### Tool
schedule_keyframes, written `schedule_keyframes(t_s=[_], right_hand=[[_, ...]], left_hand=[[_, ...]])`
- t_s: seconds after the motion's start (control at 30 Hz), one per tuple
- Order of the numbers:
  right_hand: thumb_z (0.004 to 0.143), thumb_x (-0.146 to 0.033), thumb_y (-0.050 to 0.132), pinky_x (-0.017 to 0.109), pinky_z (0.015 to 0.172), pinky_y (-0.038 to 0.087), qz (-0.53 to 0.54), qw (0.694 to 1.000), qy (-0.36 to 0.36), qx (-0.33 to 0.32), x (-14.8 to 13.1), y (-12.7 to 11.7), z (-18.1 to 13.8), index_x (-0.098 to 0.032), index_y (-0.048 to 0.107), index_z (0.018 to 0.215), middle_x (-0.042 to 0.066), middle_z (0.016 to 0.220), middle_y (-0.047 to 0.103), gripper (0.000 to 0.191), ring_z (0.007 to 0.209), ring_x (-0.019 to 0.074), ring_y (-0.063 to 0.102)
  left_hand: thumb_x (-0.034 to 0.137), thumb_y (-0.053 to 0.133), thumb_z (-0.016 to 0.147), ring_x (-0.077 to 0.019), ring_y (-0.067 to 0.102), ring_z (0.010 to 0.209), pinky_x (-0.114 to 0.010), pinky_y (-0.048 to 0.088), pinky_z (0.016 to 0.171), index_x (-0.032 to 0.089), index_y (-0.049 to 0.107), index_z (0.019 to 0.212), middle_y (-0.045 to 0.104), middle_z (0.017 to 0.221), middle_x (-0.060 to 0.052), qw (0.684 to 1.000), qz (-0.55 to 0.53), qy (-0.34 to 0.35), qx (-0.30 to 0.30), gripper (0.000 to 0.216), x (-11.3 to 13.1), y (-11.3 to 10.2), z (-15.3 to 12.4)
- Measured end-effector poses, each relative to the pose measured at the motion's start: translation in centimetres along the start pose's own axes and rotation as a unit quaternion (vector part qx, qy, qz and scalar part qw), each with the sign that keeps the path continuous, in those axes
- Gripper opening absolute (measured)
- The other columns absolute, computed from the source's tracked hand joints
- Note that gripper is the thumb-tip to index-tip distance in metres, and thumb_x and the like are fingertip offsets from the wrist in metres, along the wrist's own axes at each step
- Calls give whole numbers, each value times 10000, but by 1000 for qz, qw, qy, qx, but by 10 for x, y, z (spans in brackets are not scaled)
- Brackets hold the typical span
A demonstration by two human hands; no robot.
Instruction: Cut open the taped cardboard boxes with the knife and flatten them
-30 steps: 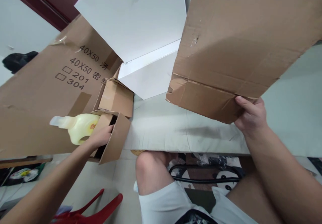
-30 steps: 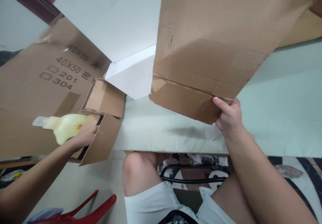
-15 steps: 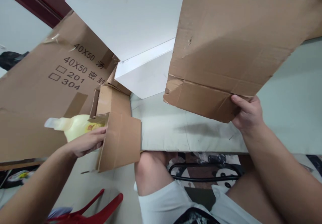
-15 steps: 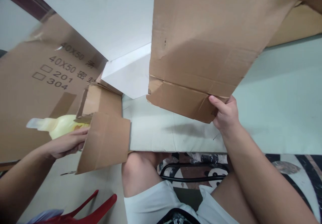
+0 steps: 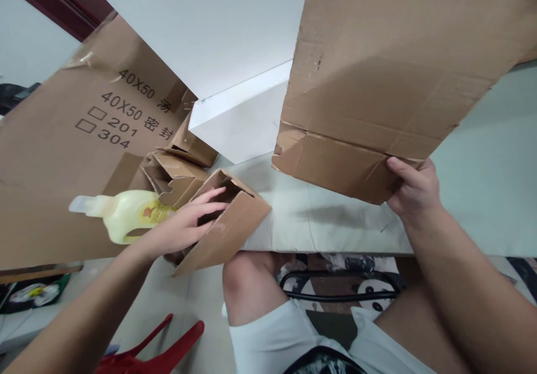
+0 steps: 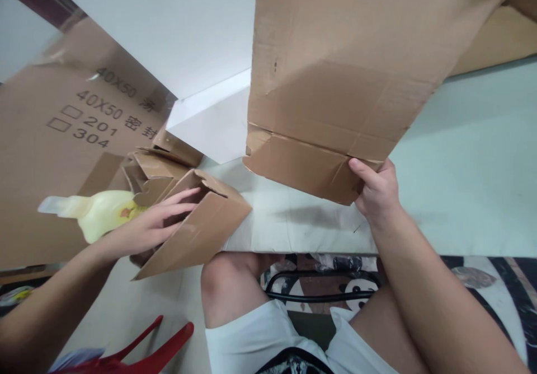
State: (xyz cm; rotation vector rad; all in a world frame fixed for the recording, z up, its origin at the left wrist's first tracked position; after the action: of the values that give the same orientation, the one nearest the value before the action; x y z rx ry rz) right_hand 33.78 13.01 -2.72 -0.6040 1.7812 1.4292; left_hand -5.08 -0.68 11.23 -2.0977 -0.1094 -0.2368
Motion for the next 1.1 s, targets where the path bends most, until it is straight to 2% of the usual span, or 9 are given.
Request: schedule_keyframes(t_s=[0.17, 0.33, 0.53, 0.6, 0.7, 0.77, 0.9, 1.0, 1.1], right_hand=[[479, -256, 892, 334, 734, 576, -1, 1000, -8, -13, -1, 2, 0, -221, 650, 623, 8, 735, 771, 284, 785, 194, 711], [480, -269, 901, 339, 745, 577, 3, 1000, -11, -15, -3, 2, 0, -224, 639, 621, 3, 692, 751, 300, 781, 201, 710], [493, -271, 925, 363, 812, 586, 13, 1000, -20, -20, -3, 1, 1, -219, 665, 699, 8, 751, 769, 336, 823, 208, 726], [503, -279, 923, 367, 801, 599, 12, 999, -21, -25, -2, 0, 2, -223, 672, 704, 3, 770, 780, 327, 820, 211, 737], [506, -322, 926, 358, 772, 618, 5, 999, -24, -31, 1, -2, 3, -241, 667, 673, -20, 794, 794, 319, 802, 203, 748], [508, -355, 935, 361, 771, 626, -5, 999, -23, -35, 3, -3, 4, -251, 669, 672, -28, 830, 805, 329, 801, 203, 752], [528, -369, 946, 372, 773, 630, -22, 999, -14, -38, 6, -5, 4, -263, 700, 718, -23, 866, 812, 329, 814, 209, 757], [530, -381, 953, 375, 773, 629, -27, 999, 3, -41, 10, -7, 4, -255, 717, 755, -14, 873, 813, 349, 817, 214, 761], [533, -410, 963, 387, 768, 628, -31, 998, 14, -44, 13, -7, 4, -248, 746, 817, 7, 886, 815, 393, 809, 225, 763]], left_hand=[[393, 608, 881, -455, 165, 1603, -710, 201, 1242, 266, 519, 1542, 330, 1708, -137, 990, 139, 14, -16, 679, 17, 7, 20], [478, 627, 811, -438, 419, 1493, -612, 358, 1211, 120, 533, 1498, 483, 1589, -221, 987, 161, 5, -12, 780, 23, -4, 34], [564, 404, 953, -344, 599, 1327, -508, 457, 1158, 192, 710, 1265, 646, 1432, -144, 997, 69, 20, 9, 574, 11, -13, 32], [638, 296, 989, -341, 556, 1394, -498, 439, 1180, 242, 706, 1303, 578, 1537, -103, 1000, 10, -5, 22, 652, -1, -15, 29], [752, 489, 877, -438, 312, 1558, -632, 302, 1233, 270, 699, 1347, 430, 1660, -108, 998, 52, -24, 33, 705, -10, -15, 25], [694, 544, 870, -459, 270, 1570, -668, 269, 1231, 247, 773, 1196, 437, 1650, -130, 995, 94, -13, 41, 599, -7, -13, 26], [539, 458, 942, -362, 631, 1290, -490, 517, 1073, 193, 757, 1081, 588, 1498, -157, 995, 55, -8, 84, 478, 7, -14, 29], [520, 486, 927, -335, 715, 1075, -451, 560, 956, 194, 707, 1091, 716, 1278, -140, 986, 55, -24, 158, 426, 11, -22, 30], [529, 473, 926, -342, 728, 935, -466, 569, 843, 203, 677, 1045, 753, 1095, -128, 979, 71, -72, 179, 403, 6, -23, 29]])
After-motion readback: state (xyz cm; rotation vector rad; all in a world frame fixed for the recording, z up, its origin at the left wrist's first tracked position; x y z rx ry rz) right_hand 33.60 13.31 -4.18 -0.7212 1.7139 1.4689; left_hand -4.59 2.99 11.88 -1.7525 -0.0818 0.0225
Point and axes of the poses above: each hand's wrist, its own z-axis towards the middle knuckle, its own y-axis out of the palm, x = y × z, the point moved 6 cm from there along z, towards the middle knuckle
